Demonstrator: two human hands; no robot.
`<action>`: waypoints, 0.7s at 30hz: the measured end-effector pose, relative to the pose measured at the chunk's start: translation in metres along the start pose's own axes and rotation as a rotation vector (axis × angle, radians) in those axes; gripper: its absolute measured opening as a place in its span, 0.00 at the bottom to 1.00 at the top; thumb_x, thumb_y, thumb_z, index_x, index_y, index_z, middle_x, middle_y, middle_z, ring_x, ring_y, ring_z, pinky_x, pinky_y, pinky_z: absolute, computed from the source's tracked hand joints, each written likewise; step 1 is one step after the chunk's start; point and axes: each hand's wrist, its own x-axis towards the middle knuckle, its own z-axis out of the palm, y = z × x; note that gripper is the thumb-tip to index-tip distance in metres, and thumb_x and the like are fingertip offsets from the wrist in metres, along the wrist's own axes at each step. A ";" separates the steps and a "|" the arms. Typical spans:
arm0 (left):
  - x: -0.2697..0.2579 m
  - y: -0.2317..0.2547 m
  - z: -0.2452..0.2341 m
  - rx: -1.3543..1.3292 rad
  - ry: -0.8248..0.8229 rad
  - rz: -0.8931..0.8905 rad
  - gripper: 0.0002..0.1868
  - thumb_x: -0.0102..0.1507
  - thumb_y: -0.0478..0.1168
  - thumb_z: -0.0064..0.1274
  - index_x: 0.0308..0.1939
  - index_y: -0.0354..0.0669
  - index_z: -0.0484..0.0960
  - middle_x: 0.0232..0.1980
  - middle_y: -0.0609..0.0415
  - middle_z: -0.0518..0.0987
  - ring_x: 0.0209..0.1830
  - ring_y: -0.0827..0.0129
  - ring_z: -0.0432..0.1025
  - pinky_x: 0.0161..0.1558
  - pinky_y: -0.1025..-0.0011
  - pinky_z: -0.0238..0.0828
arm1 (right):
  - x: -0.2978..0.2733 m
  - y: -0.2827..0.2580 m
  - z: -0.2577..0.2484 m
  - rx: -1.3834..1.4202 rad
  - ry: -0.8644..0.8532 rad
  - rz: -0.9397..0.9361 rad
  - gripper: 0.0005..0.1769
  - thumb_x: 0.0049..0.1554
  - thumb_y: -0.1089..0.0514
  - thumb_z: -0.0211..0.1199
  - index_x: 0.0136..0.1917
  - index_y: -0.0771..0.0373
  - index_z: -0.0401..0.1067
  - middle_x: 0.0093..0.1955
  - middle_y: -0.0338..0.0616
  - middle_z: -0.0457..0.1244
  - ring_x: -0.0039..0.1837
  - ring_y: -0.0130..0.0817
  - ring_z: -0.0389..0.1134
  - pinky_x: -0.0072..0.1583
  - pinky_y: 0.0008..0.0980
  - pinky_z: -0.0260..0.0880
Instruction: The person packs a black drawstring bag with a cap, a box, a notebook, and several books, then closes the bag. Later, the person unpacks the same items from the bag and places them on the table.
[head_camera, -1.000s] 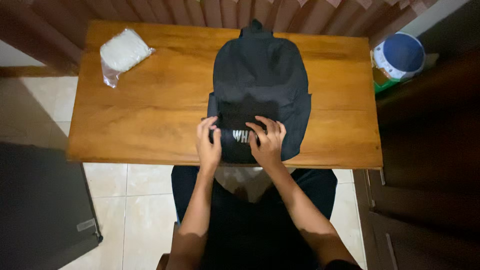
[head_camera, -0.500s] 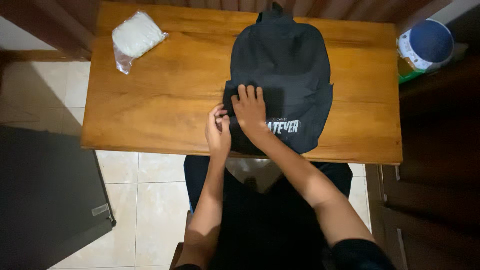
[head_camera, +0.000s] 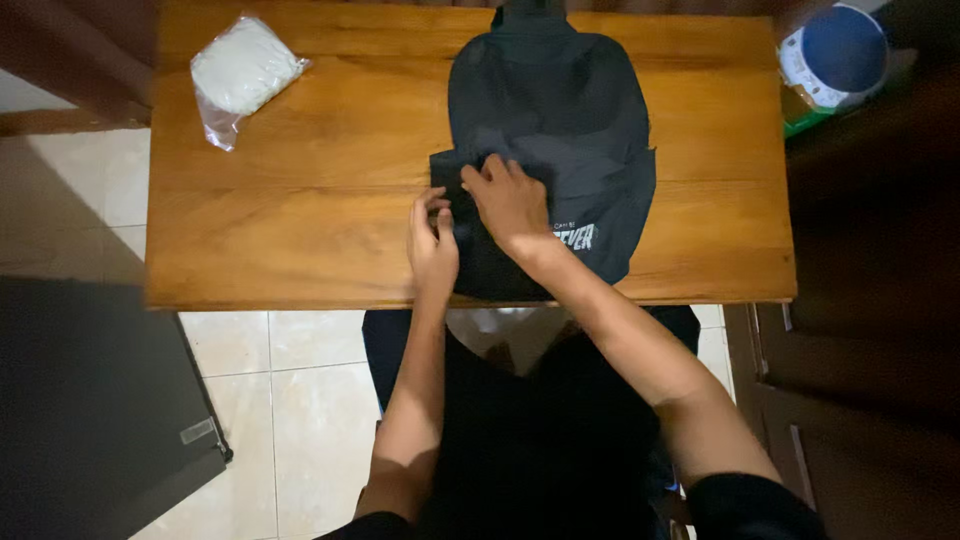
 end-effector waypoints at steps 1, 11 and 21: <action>0.004 -0.001 0.003 0.053 0.000 0.002 0.14 0.75 0.42 0.44 0.59 0.39 0.78 0.52 0.46 0.79 0.52 0.52 0.75 0.54 0.62 0.70 | 0.000 -0.001 -0.011 0.053 0.032 0.014 0.07 0.56 0.55 0.67 0.49 0.52 0.77 0.43 0.39 0.60 0.45 0.37 0.64 0.38 0.35 0.66; 0.035 0.004 0.016 -0.166 -0.330 -0.287 0.18 0.75 0.48 0.41 0.44 0.36 0.77 0.39 0.47 0.76 0.41 0.59 0.71 0.45 0.65 0.67 | -0.014 -0.013 -0.043 0.204 0.260 -0.095 0.05 0.57 0.65 0.68 0.46 0.63 0.72 0.40 0.41 0.61 0.42 0.38 0.63 0.42 0.36 0.67; 0.039 0.014 0.017 -0.215 -0.378 -0.346 0.17 0.75 0.45 0.45 0.36 0.36 0.69 0.31 0.53 0.65 0.33 0.72 0.59 0.37 0.69 0.60 | -0.025 -0.016 -0.024 0.413 0.184 0.124 0.10 0.58 0.63 0.67 0.44 0.63 0.65 0.41 0.45 0.62 0.44 0.43 0.65 0.45 0.41 0.68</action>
